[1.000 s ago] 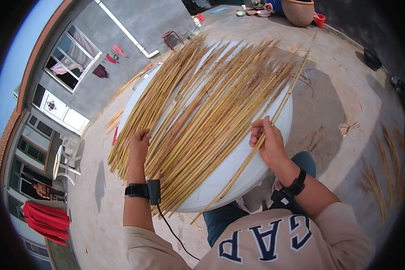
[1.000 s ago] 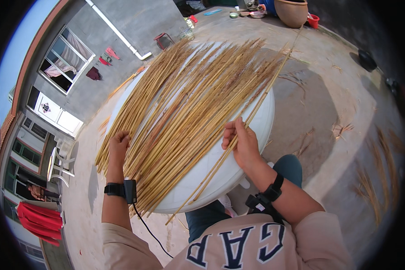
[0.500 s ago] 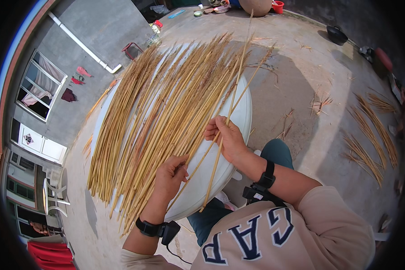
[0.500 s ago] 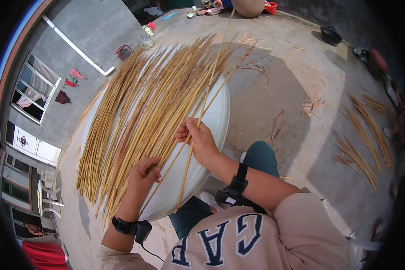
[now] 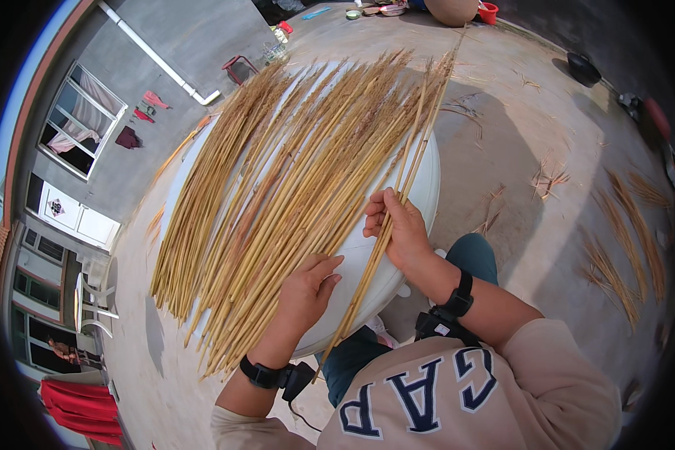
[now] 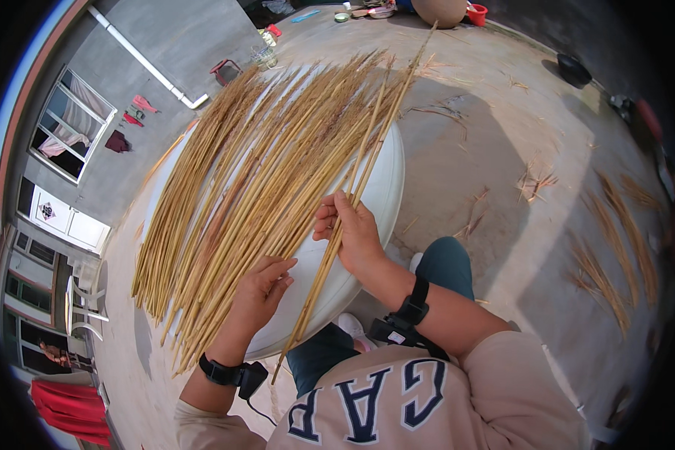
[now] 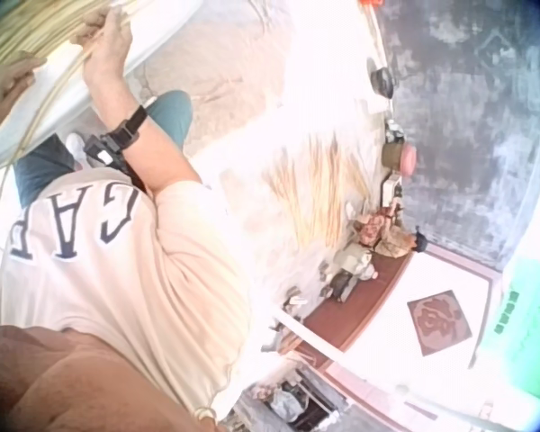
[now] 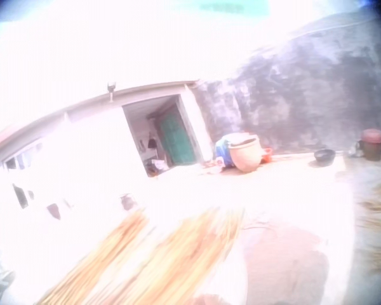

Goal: The person sorts and arranges a large pile of thin wooden sticks on a white round table. They repeatedly pick up bundles of sticks, align them, and place them back on the table to create a neat stack.

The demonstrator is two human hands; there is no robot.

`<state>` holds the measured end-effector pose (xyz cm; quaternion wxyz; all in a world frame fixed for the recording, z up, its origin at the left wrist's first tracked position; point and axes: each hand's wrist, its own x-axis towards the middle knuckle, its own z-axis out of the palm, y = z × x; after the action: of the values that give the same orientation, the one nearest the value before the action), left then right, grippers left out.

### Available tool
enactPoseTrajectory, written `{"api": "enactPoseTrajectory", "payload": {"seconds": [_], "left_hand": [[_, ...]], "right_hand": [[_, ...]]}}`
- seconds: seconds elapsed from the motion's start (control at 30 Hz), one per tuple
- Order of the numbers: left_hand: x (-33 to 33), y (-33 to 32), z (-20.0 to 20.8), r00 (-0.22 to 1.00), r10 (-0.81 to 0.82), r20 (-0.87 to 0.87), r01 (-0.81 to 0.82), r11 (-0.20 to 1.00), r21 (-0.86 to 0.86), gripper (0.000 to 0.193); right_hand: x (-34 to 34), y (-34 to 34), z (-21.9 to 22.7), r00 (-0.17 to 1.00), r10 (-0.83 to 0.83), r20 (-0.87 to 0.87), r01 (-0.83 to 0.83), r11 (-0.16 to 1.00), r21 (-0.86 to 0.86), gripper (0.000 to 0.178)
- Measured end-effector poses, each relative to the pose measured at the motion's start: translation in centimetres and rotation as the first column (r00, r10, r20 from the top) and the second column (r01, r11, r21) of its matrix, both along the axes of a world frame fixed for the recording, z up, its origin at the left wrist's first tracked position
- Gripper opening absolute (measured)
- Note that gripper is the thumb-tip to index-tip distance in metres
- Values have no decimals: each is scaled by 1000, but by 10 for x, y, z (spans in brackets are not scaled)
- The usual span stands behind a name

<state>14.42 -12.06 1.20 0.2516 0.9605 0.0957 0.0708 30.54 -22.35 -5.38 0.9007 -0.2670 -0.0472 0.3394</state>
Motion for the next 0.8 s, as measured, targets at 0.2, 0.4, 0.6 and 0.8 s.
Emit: {"api": "enactPoseTrajectory", "payload": {"seconds": [0.2, 0.4, 0.6, 0.8], "left_hand": [[-8, 67, -29, 965, 251, 77, -258, 857, 445, 63], [-18, 73, -30, 969, 224, -108, -181, 934, 308, 79], [-13, 101, -42, 955, 291, -56, -254, 901, 352, 83], [-19, 98, -51, 968, 244, -64, -201, 899, 390, 79]], "right_hand": [[-1, -3, -1, 1000, 10, -2, -10, 997, 70, 26], [-1, -3, 0, 1000, 1, 22, -2, 1000, 32, 27], [-1, -2, 3, 999, 6, 50, -8, 1000, 23, 28], [-1, -3, 3, 998, 25, 61, -26, 999, 24, 28]]}}
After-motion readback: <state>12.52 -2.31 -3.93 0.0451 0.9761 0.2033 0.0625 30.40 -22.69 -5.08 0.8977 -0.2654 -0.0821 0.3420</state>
